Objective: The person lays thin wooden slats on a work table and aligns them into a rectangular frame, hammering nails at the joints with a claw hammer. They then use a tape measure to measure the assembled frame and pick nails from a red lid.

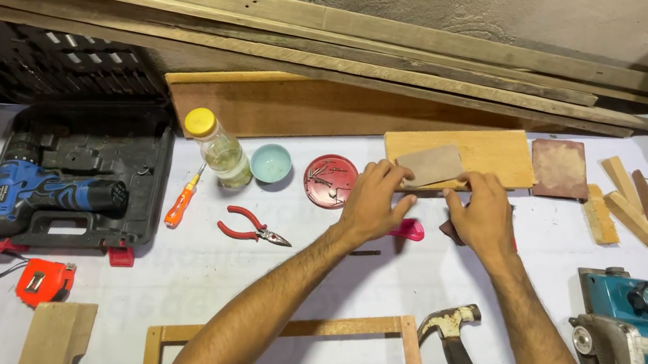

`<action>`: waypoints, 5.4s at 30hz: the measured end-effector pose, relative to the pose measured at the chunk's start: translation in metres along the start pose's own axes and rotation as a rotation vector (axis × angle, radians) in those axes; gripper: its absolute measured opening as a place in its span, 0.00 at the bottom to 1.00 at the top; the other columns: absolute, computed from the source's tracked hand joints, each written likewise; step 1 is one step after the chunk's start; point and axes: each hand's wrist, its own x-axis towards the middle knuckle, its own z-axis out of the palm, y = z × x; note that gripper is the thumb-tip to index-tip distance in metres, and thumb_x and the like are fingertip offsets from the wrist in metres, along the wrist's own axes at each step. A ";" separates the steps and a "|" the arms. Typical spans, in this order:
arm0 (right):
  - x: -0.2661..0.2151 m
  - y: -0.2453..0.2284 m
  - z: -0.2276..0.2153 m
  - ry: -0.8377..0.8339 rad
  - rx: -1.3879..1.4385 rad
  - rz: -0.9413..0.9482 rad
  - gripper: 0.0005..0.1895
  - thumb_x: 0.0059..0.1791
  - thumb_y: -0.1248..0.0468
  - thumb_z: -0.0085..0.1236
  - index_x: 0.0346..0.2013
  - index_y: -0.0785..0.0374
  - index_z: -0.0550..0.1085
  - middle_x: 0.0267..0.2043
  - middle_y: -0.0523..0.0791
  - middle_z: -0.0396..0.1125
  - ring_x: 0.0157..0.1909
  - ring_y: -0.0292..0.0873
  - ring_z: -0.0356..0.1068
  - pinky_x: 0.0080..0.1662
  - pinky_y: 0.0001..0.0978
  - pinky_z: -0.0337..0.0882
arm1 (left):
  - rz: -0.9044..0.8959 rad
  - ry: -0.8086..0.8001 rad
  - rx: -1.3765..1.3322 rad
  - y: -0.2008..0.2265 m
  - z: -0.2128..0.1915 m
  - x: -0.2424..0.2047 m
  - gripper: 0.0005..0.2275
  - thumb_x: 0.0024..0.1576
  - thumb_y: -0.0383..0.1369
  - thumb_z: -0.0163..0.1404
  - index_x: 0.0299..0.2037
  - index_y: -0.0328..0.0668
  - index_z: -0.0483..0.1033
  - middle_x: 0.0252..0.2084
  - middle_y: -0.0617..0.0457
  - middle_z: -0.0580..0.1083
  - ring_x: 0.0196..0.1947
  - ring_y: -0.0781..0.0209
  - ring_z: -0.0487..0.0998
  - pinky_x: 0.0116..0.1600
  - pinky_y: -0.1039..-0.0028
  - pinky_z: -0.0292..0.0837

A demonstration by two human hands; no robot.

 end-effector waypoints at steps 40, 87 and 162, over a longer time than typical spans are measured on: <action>-0.200 -0.145 -0.085 -0.253 -0.158 -0.186 0.22 0.48 0.59 0.62 0.56 0.62 0.73 0.52 0.50 0.71 0.53 0.53 0.68 0.50 0.50 0.68 | 0.040 -0.186 0.267 0.047 -0.080 -0.204 0.20 0.56 0.41 0.57 0.58 0.51 0.74 0.46 0.50 0.72 0.49 0.52 0.70 0.51 0.57 0.62; -0.118 -0.562 0.136 -0.842 0.820 -0.229 0.47 0.44 0.59 0.68 0.73 0.59 0.54 0.66 0.50 0.63 0.62 0.46 0.67 0.54 0.40 0.75 | -0.527 0.499 -0.314 -0.083 -0.456 -0.302 0.18 0.55 0.38 0.57 0.56 0.45 0.75 0.53 0.49 0.69 0.50 0.56 0.77 0.55 0.67 0.77; -0.138 -0.210 -0.019 -0.969 0.032 -0.256 0.29 0.45 0.48 0.59 0.57 0.58 0.72 0.54 0.51 0.66 0.55 0.54 0.69 0.55 0.47 0.71 | -0.683 0.260 0.029 -0.053 -0.261 -0.325 0.08 0.60 0.33 0.53 0.45 0.44 0.82 0.47 0.47 0.75 0.42 0.55 0.80 0.48 0.65 0.77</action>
